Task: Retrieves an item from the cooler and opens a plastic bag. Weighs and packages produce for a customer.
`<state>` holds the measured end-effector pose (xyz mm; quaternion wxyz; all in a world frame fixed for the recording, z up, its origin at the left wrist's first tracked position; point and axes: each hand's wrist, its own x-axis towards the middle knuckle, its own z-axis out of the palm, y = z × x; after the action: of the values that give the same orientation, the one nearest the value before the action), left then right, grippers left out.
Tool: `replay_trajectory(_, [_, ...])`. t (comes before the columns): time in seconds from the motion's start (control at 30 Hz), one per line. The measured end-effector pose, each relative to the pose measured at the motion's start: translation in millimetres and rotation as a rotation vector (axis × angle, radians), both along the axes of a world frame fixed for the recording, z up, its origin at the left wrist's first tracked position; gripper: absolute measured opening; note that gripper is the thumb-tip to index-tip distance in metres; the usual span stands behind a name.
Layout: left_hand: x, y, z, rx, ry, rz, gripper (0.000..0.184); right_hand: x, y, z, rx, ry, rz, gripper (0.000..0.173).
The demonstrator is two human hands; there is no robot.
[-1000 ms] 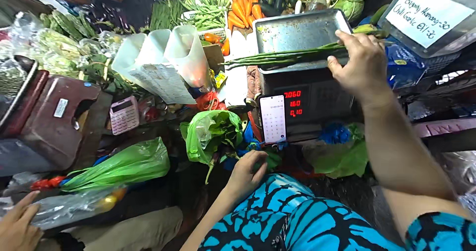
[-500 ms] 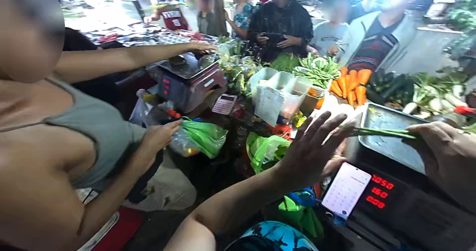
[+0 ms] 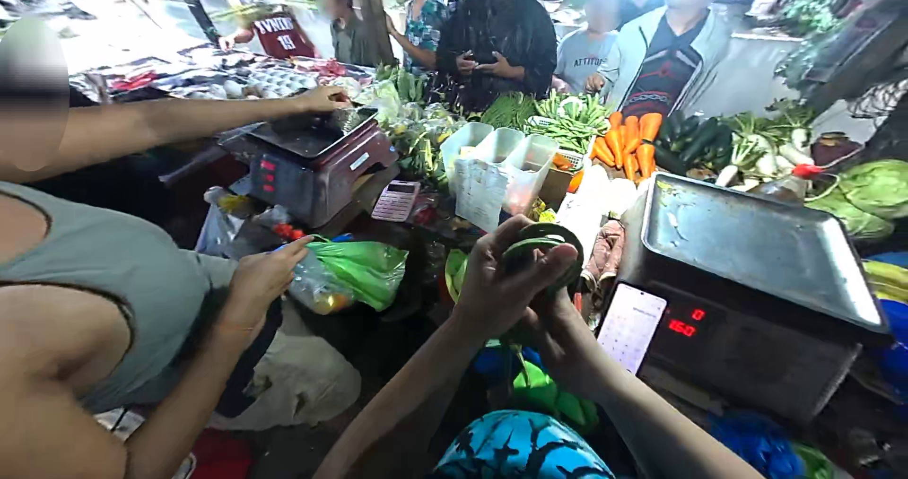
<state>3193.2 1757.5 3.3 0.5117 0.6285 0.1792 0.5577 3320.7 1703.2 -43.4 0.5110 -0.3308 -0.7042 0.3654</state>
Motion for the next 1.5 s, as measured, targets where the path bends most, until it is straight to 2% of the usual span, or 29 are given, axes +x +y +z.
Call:
replay_trajectory(0.17, [12, 5, -22, -0.172, -0.01, 0.021, 0.024, 0, -3, -19, -0.191, 0.019, 0.041, 0.057])
replay_trajectory(0.23, [13, 14, -30, -0.167, 0.09, 0.084, 0.026, 3, -5, -24, -0.268, 0.021, 0.01, 0.057])
replay_trajectory(0.27, [10, 21, -33, -0.136, 0.188, 0.101, 0.027, 6, -6, -24, -0.295, 0.013, -0.034, 0.058])
replay_trajectory(0.37, [-9, 43, -48, -0.064, 0.471, 0.088, 0.046, 34, -5, -19, -0.38, -0.014, -0.248, 0.052])
replay_trajectory(0.47, [-26, 60, -75, 0.015, 0.793, 0.207, 0.035, 71, -2, -17, -0.486, -0.108, -0.368, 0.044])
replay_trajectory(0.57, [-33, 58, -111, -0.019, 1.231, 0.233, 0.022, 86, -5, -22, -0.681, -0.14, -0.291, 0.03])
replay_trajectory(0.63, [-33, 57, -135, -0.116, 1.414, 0.25, 0.026, 84, -2, -31, -0.789, -0.163, -0.208, 0.025])
replay_trajectory(0.7, [-37, 61, -156, -0.199, 1.486, 0.267, 0.036, 74, 6, -39, -0.862, -0.224, -0.145, 0.024])
replay_trajectory(0.77, [-43, 65, -167, -0.229, 1.463, 0.263, 0.046, 60, 18, -45, -0.89, -0.318, -0.107, 0.026])
replay_trajectory(0.87, [-48, 63, -166, -0.22, 1.329, 0.257, 0.062, 27, 45, -55, -0.917, -0.411, -0.11, 0.033])
replay_trajectory(0.93, [-48, 59, -160, -0.228, 1.244, 0.244, 0.077, 10, 62, -72, -0.959, -0.329, -0.155, 0.035])
replay_trajectory(1.0, [-45, 50, -159, -0.255, 1.186, 0.243, 0.081, -1, 69, -96, -1.0, -0.237, -0.201, 0.037])
replay_trajectory(1.17, [-47, 33, -155, -0.477, 1.002, 0.339, 0.087, -34, 46, -132, -0.696, -0.398, -0.188, 0.048])
replay_trajectory(1.27, [-46, 33, -154, -0.587, 0.932, 0.349, 0.086, -38, 39, -139, -0.523, -0.49, -0.223, 0.049])
replay_trajectory(1.33, [-47, 35, -155, -0.602, 0.941, 0.327, 0.088, -34, 39, -135, -0.585, -0.523, -0.179, 0.046])
replay_trajectory(1.5, [-55, 39, -155, -0.451, 0.923, 0.255, 0.084, -24, 40, -126, -1.022, -0.344, 0.024, 0.029])
